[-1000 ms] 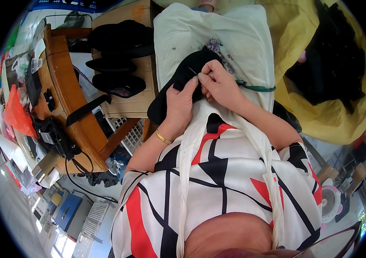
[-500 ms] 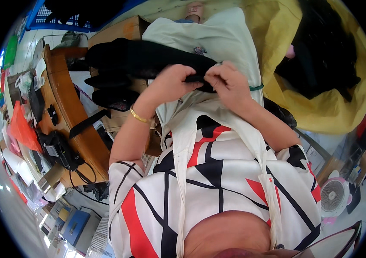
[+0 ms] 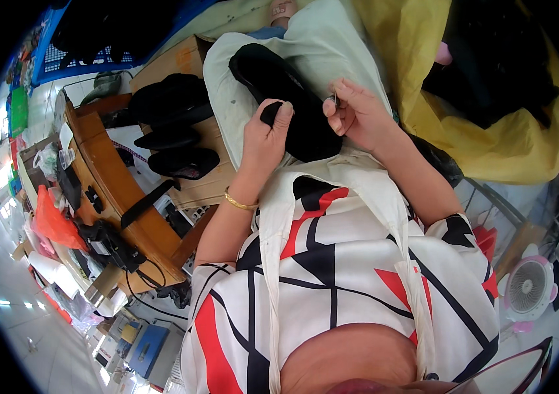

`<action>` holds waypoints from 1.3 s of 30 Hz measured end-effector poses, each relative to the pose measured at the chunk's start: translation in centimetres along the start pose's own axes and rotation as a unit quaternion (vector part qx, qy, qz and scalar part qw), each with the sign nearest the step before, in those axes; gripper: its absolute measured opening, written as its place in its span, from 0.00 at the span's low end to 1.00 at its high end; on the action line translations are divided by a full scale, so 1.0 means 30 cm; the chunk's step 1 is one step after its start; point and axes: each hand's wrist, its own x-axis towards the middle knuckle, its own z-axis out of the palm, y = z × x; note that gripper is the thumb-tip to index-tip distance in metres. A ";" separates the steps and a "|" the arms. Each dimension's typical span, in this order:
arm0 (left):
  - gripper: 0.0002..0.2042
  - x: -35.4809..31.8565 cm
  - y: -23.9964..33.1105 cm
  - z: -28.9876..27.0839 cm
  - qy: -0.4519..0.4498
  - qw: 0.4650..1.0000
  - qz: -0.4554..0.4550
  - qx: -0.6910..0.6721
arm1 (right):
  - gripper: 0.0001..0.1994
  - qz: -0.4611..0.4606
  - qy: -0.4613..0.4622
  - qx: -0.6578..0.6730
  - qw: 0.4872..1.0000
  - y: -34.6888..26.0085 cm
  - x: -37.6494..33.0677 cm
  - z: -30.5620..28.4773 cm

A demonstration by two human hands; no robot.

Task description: The person sits on the floor and sews black slip-on shoes using a needle and thread. They repeatedly pick up shoes from a nearby pile, stitch the upper to the sole, and place the finished shoes into a blue crate.

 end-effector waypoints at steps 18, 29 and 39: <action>0.07 -0.061 -0.089 0.008 -0.017 0.942 -0.168 -0.290 | 0.05 -0.204 0.157 -0.098 0.961 -0.064 -0.027 -0.029; 0.07 -0.074 -0.099 0.017 -0.060 0.819 -0.256 -0.510 | 0.08 -0.160 0.038 -0.636 0.754 0.074 -0.059 0.075; 0.08 -0.074 -0.111 0.018 -0.074 0.792 -0.277 -0.539 | 0.09 -0.148 0.037 -0.650 0.744 0.077 -0.054 0.069</action>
